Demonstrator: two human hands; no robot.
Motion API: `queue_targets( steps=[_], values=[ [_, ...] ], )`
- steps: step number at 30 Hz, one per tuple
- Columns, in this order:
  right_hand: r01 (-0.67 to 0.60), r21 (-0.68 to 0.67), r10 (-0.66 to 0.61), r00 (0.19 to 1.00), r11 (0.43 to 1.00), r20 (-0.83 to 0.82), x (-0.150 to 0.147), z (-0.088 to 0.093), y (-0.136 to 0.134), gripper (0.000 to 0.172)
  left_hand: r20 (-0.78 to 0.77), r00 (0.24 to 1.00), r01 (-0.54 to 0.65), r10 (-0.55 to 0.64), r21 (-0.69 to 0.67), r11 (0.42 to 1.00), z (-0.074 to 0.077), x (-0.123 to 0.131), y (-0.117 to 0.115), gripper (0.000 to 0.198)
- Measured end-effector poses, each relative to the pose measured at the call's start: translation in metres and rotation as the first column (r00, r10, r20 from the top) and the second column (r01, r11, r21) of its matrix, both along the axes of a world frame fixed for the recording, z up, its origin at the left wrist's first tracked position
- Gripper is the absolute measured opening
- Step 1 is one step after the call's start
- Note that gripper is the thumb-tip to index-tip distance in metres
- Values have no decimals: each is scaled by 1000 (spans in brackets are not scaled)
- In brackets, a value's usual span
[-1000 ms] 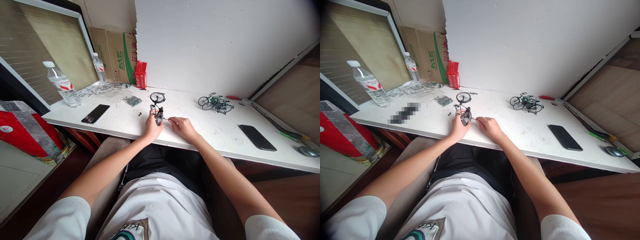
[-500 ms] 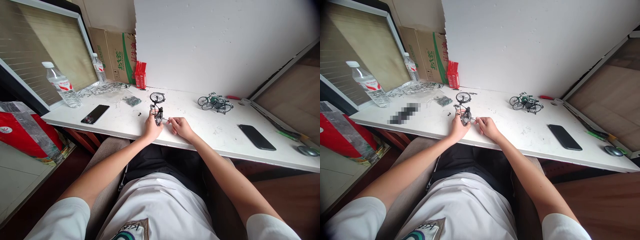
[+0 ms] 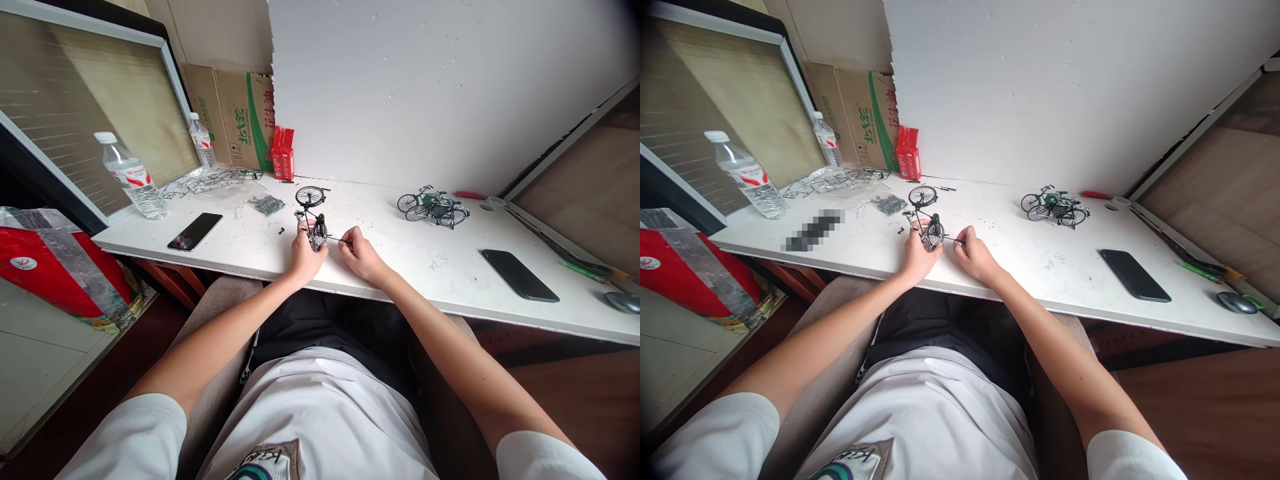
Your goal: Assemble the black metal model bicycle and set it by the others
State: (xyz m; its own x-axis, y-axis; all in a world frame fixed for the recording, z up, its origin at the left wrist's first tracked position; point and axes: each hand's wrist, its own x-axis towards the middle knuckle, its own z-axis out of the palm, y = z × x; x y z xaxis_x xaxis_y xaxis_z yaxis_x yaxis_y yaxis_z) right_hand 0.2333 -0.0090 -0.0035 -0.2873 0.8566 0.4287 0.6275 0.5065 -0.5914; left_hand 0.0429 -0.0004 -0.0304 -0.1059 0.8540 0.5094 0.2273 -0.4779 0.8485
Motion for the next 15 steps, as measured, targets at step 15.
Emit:
queue_targets(
  steps=[15],
  values=[
    [-114,53,109,990,992,90,18,13,-4,21,85,996,32,-26,-67,997,4,-4,2,59]
  ],
)
